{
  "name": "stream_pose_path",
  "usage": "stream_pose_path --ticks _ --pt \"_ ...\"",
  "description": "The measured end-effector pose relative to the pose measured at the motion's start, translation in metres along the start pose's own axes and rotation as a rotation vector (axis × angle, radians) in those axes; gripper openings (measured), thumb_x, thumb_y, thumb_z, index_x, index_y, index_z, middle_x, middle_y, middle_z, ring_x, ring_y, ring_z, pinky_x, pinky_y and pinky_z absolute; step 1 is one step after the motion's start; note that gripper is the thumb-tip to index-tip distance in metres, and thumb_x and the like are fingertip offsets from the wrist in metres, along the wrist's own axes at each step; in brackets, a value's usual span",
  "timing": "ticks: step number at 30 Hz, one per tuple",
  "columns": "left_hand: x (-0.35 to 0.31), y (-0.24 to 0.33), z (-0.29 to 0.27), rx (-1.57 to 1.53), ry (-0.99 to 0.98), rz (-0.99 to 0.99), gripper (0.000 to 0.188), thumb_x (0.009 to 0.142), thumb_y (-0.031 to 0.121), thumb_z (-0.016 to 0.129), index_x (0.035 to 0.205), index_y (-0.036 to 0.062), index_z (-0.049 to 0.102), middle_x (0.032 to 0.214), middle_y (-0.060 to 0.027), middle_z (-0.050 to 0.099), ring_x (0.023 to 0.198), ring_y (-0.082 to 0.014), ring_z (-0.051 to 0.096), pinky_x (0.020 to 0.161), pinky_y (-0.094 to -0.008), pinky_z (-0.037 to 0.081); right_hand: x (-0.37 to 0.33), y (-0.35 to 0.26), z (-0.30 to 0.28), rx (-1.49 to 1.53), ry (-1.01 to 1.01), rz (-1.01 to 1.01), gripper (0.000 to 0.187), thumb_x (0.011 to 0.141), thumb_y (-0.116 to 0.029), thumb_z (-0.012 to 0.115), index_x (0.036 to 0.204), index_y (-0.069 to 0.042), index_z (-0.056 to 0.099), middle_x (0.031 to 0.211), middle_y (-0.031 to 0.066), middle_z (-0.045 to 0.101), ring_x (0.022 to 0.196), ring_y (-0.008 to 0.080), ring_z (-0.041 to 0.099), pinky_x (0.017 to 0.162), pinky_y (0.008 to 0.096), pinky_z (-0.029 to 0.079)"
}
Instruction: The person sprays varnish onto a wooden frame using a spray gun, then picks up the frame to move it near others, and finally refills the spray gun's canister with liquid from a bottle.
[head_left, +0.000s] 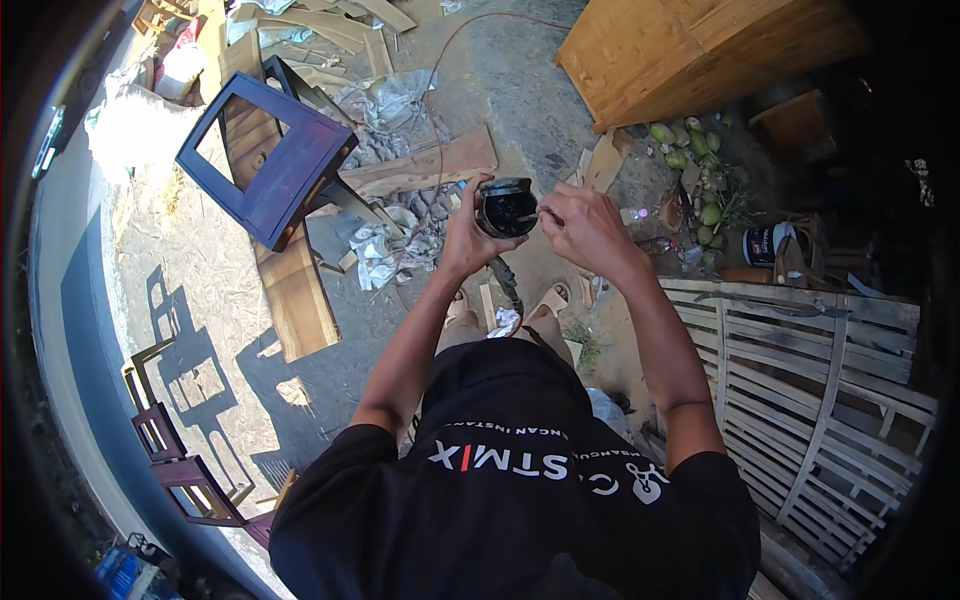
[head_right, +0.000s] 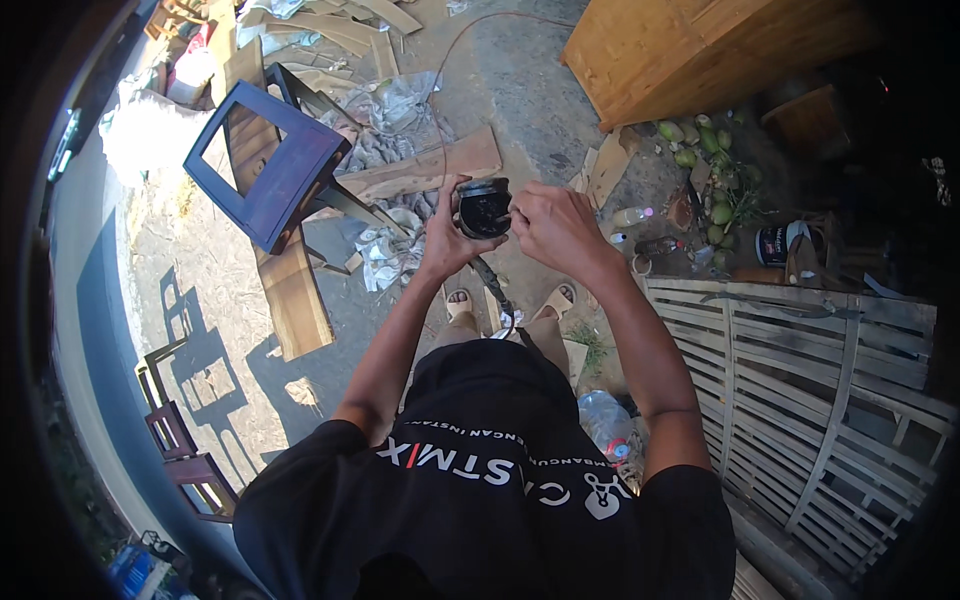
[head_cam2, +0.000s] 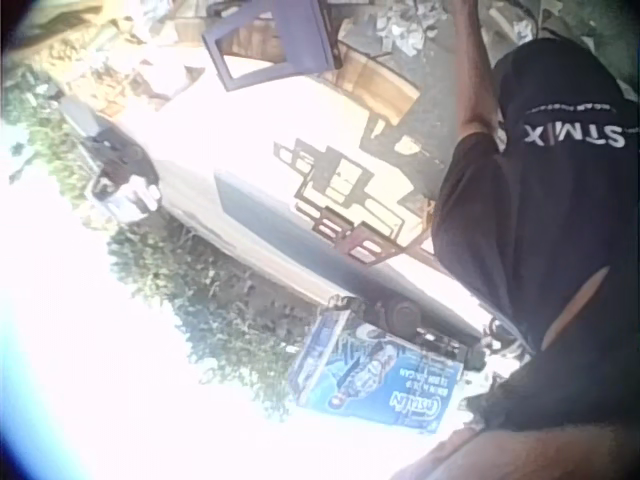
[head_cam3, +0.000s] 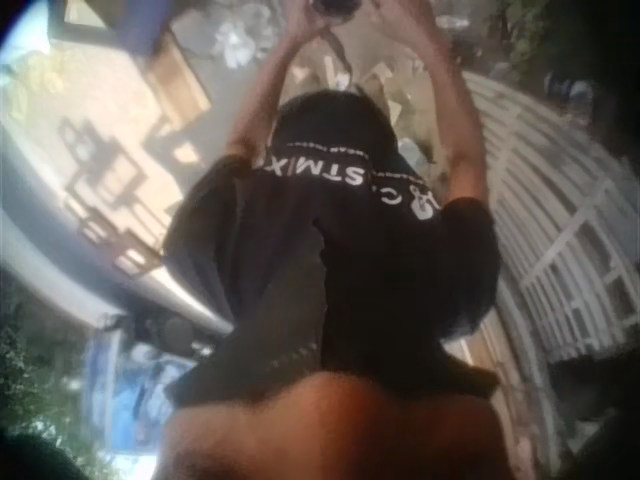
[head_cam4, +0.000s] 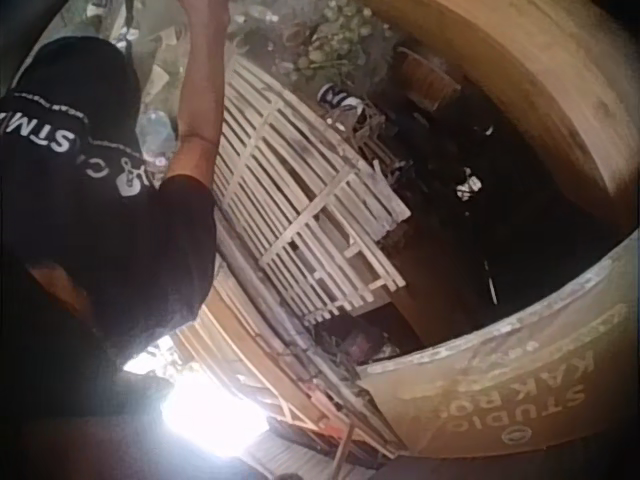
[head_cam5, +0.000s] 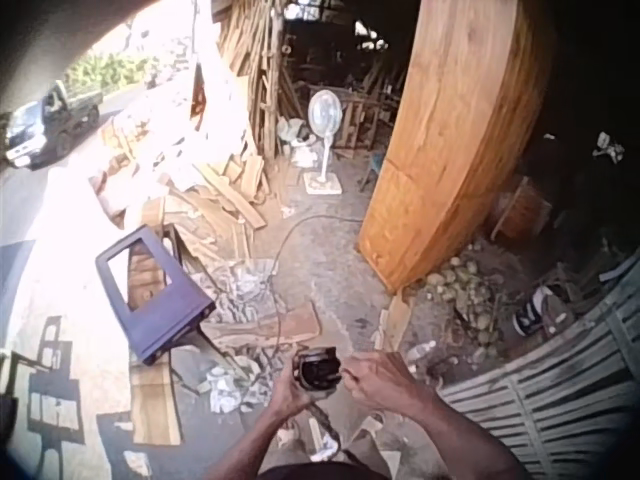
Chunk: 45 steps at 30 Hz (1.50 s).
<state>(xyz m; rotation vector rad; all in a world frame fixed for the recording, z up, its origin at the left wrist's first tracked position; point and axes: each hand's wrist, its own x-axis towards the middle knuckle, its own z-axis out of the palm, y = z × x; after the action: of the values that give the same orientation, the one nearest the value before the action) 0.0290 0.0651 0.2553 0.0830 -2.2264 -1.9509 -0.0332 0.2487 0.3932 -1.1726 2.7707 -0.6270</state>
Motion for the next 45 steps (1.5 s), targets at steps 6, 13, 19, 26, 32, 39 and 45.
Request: stream_pose_path --ticks 6,13,19,26,32,39,45 --pt "0.012 -0.010 0.006 0.023 -0.017 0.006 0.109 0.061 0.019 0.098 0.149 0.0141 0.034 0.120 -0.0169 0.071 0.109 -0.0284 0.072 0.092 -0.0379 0.057 -0.003 0.011 0.000 0.089 0.064 0.100 0.012 0.088 -0.013 0.067 0.091 -0.001 0.071 0.085 0.0149 0.066 0.079 0.0386 0.068 0.071 0.0481 0.053" --pt "0.035 -0.025 0.025 0.083 -0.051 0.051 0.108 0.062 0.020 0.098 0.148 0.0132 0.034 0.120 -0.0171 0.071 0.111 -0.0291 0.071 0.093 -0.0381 0.057 -0.034 0.050 -0.013 0.237 0.175 0.271 0.011 0.090 -0.007 0.071 0.098 -0.001 0.074 0.081 0.0101 0.066 0.065 0.0215 0.063 0.064 0.0348 0.050" --pt "0.065 -0.045 0.054 0.095 -0.096 -0.019 0.109 0.063 0.020 0.099 0.149 0.0119 0.033 0.122 -0.0179 0.070 0.112 -0.0288 0.071 0.095 -0.0387 0.056 -0.080 0.146 0.023 0.626 0.330 0.506 0.012 0.095 -0.009 0.068 0.100 -0.001 0.074 0.088 0.0039 0.074 0.073 0.0105 0.066 0.065 0.0289 0.051" --pt "0.124 -0.111 0.125 0.048 -0.097 -0.161 0.112 0.062 0.014 0.099 0.150 0.0096 0.030 0.126 -0.0147 0.066 0.114 -0.0223 0.066 0.099 -0.0350 0.054 -0.139 0.330 0.122 1.483 0.208 0.942 0.014 0.098 -0.015 0.070 0.109 -0.006 0.073 0.089 0.0006 0.072 0.076 0.0081 0.063 0.072 0.0243 0.049" --pt "0.154 -0.181 0.166 0.058 -0.041 -0.277 0.119 0.058 0.007 0.099 0.151 0.0090 0.025 0.136 -0.0141 0.054 0.121 -0.0244 0.059 0.105 -0.0366 0.051 -0.138 0.527 0.271 1.710 0.639 1.286 0.018 0.098 -0.016 0.069 0.116 -0.012 0.069 0.099 -0.0009 0.073 0.084 0.0087 0.065 0.076 0.0261 0.051" --pt "0.135 -0.266 0.189 0.250 0.029 -0.359 0.130 0.050 0.025 0.104 0.152 0.0101 0.025 0.141 -0.0123 0.041 0.127 -0.0281 0.052 0.111 -0.0419 0.044 -0.094 0.733 0.507 1.471 0.842 1.609 0.026 0.101 -0.010 0.061 0.127 -0.006 0.064 0.101 0.0065 0.074 0.076 0.0123 0.066 0.065 0.0276 0.052" --pt "0.106 -0.313 0.203 0.256 0.003 -0.396 0.137 0.053 0.037 0.103 0.155 0.0103 0.015 0.147 -0.0144 0.039 0.135 -0.0307 0.047 0.115 -0.0461 0.042 -0.088 0.848 0.583 0.586 0.648 1.394 0.032 0.097 -0.020 0.065 0.128 -0.009 0.066 0.105 0.0108 0.074 0.087 0.0298 0.071 0.078 0.0399 0.055"
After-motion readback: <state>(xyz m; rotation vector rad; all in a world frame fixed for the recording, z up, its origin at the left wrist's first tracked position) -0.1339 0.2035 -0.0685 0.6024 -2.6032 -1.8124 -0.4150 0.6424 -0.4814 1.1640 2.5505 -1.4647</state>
